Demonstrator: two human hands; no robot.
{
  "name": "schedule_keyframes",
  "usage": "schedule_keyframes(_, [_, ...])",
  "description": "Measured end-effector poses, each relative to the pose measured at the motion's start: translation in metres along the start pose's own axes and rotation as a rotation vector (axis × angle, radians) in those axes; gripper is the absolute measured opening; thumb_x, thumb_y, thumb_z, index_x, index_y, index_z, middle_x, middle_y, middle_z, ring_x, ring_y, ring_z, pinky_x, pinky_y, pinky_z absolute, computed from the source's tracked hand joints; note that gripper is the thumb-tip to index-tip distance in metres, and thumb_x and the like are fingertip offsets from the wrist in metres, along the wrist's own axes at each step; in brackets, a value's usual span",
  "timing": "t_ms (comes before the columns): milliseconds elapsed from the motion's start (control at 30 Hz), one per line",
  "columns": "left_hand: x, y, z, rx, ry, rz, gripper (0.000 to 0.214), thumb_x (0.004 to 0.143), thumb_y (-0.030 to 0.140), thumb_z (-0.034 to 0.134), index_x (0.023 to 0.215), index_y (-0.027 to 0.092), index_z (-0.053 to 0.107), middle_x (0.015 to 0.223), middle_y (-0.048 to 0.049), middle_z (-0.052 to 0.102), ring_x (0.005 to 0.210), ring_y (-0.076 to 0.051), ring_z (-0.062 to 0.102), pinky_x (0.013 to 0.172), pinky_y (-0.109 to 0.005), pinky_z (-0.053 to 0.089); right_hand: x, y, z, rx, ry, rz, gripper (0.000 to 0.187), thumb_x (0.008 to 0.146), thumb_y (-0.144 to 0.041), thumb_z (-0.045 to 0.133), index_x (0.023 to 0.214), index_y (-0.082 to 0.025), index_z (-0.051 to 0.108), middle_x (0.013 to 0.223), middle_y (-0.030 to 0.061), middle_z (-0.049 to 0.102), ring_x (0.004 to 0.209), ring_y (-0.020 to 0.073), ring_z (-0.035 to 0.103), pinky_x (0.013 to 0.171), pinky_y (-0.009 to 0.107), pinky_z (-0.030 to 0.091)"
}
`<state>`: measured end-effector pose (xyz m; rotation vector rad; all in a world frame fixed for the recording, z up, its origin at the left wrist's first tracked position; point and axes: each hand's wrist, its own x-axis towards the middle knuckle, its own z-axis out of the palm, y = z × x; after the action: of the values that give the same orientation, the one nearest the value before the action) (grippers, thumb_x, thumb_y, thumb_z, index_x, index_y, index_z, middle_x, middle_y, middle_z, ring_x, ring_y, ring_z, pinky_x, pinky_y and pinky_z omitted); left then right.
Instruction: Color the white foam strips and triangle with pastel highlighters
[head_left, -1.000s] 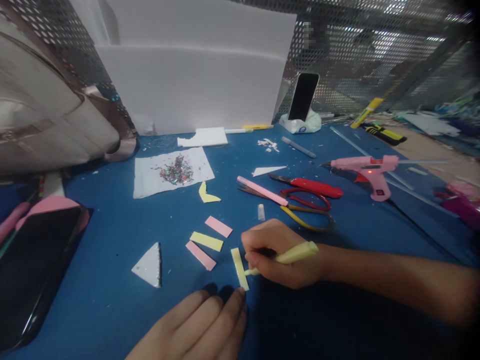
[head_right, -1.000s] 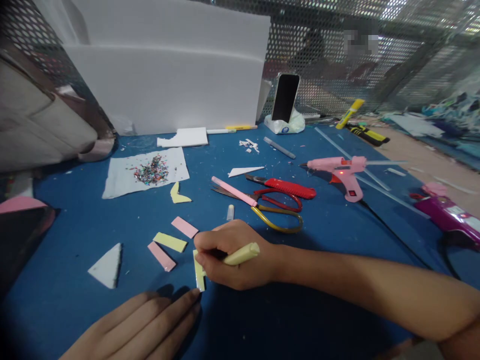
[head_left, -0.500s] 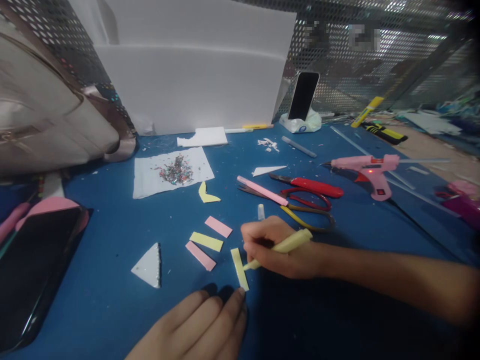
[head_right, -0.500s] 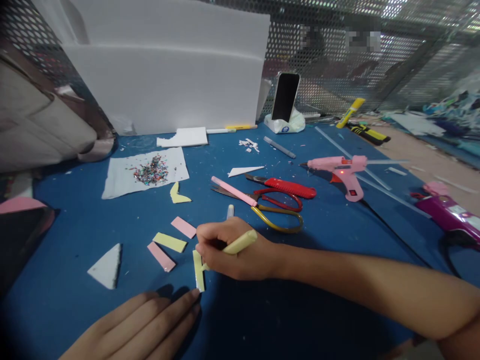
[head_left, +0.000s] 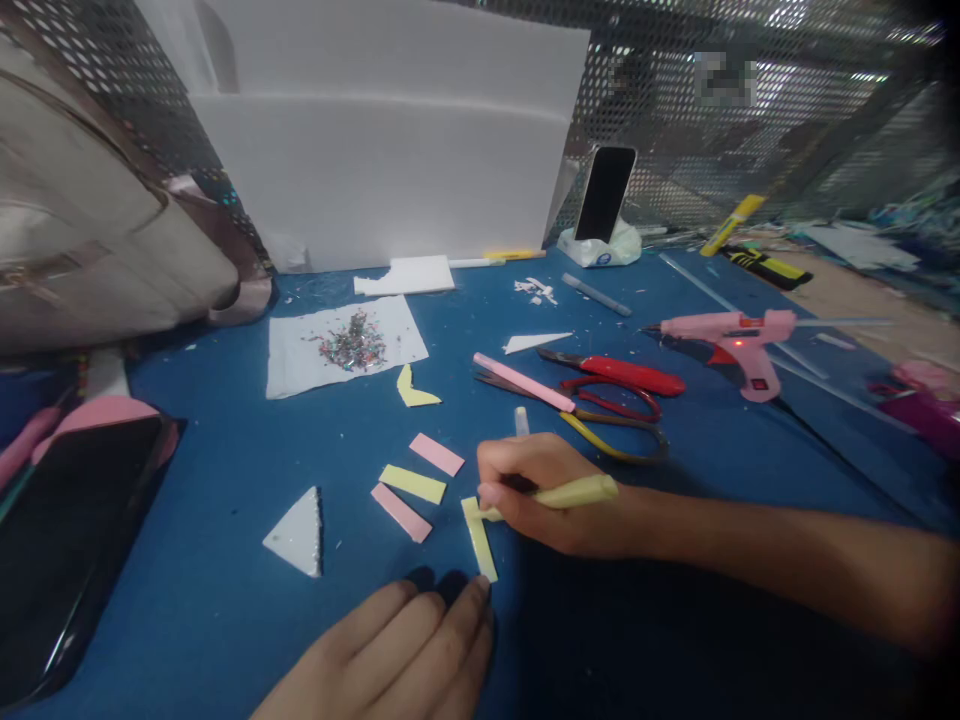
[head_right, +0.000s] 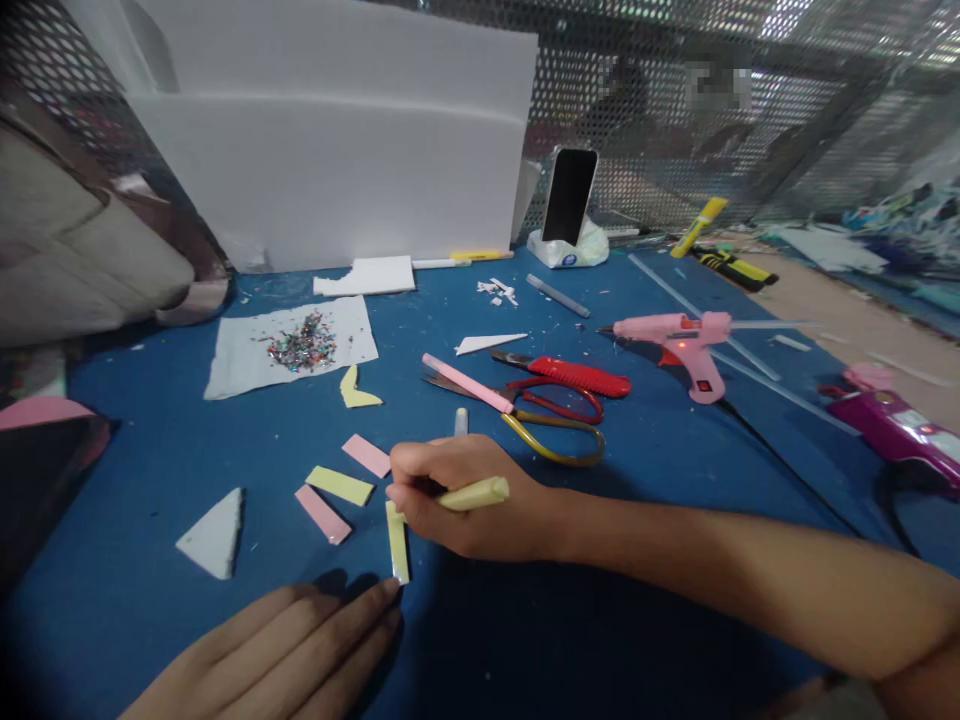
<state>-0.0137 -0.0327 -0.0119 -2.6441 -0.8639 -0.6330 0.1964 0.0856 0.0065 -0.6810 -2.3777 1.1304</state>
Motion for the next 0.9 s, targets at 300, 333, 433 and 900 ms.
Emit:
schedule_keyframes(300, [0.0030,-0.0017,-0.0010,0.014,0.019,0.016,0.040,0.102,0.008,0.031,0.103,0.020,0.069,0.110,0.0010,0.070,0.089,-0.016,0.060,0.085,-0.033,0.042,0.0000,0.0001,0.0009,-0.041,0.001,-0.042,0.025,0.095,-0.025,0.046,0.072,-0.019,0.039,0.067,-0.0041,0.043,0.061,0.0100,0.039,0.057,0.025,0.027])
schedule_keyframes(333, [0.0029,-0.0021,-0.0001,0.026,0.003,0.015,0.039,0.101,0.008,0.032,0.103,0.020,0.069,0.111,0.0006,0.070,0.089,-0.017,0.060,0.085,-0.033,0.042,0.0002,-0.0001,0.0010,-0.060,0.022,-0.030,0.025,0.095,-0.024,0.046,0.071,-0.019,0.038,0.066,-0.0043,0.041,0.061,0.0100,0.038,0.057,0.025,0.027])
schedule_keyframes(433, [0.0011,-0.0020,0.0021,0.038,0.097,0.050,0.042,0.101,0.009,0.030,0.102,0.020,0.070,0.108,0.0003,0.071,0.087,-0.016,0.060,0.084,-0.032,0.042,0.0006,-0.0003,0.0010,-0.047,0.072,0.007,0.025,0.096,-0.025,0.043,0.072,-0.019,0.037,0.068,-0.0040,0.042,0.060,0.0099,0.038,0.057,0.025,0.027])
schedule_keyframes(900, [0.0005,-0.0015,0.0027,0.022,0.016,0.002,0.041,0.101,0.007,0.030,0.106,0.020,0.069,0.113,0.0009,0.069,0.091,-0.016,0.060,0.086,-0.033,0.043,0.0008,0.0007,0.0018,-0.078,0.024,-0.038,0.023,0.095,-0.025,0.047,0.073,-0.019,0.040,0.070,-0.0034,0.045,0.064,0.0107,0.041,0.059,0.025,0.029])
